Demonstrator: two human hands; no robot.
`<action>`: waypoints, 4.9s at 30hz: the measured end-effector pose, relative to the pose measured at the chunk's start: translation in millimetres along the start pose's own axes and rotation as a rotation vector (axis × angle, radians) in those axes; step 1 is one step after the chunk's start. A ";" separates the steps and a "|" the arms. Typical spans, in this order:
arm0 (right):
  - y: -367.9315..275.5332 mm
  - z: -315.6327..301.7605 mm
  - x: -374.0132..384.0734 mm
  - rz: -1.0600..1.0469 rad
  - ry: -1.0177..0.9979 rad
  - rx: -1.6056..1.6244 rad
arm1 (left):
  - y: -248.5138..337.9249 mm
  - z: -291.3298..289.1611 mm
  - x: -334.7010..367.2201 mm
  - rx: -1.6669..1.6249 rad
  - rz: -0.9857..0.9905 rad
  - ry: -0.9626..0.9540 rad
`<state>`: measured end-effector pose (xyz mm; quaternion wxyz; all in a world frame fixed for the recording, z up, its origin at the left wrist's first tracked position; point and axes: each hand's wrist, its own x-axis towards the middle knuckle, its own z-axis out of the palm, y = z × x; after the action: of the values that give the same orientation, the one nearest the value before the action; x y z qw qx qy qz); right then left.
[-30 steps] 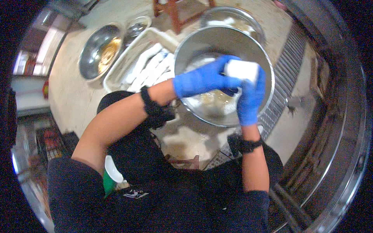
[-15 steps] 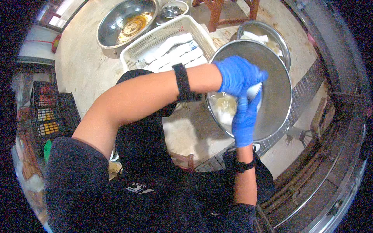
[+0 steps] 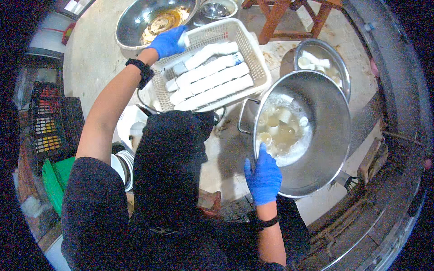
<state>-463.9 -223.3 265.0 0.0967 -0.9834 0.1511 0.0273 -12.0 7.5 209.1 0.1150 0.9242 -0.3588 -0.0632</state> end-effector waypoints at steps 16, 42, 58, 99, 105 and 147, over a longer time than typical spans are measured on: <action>6.4 2.8 0.6 -0.007 -0.125 0.091 | -111.9 201.7 -38.0 0.276 -0.501 -0.356; 12.4 -0.2 -0.5 0.025 -0.214 0.210 | -64.2 211.9 9.0 -0.062 -0.566 -0.424; 9.8 -3.4 1.6 0.030 -0.227 0.199 | -95.7 238.1 18.6 -0.132 -0.466 -0.413; 9.6 -6.9 9.3 0.041 -0.271 0.223 | -73.0 230.8 55.4 0.047 -0.234 -0.273; 12.4 -10.2 10.9 0.023 -0.299 0.252 | -52.5 270.1 123.5 -0.036 -0.150 -0.030; 14.2 -9.8 14.4 0.006 -0.296 0.281 | -10.5 276.4 142.5 -0.158 -0.237 -0.061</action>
<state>-454.2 -242.7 270.7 0.2540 -0.9451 0.1403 0.1504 44.4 -127.8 -65.4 0.1684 0.9458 -0.2441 -0.1324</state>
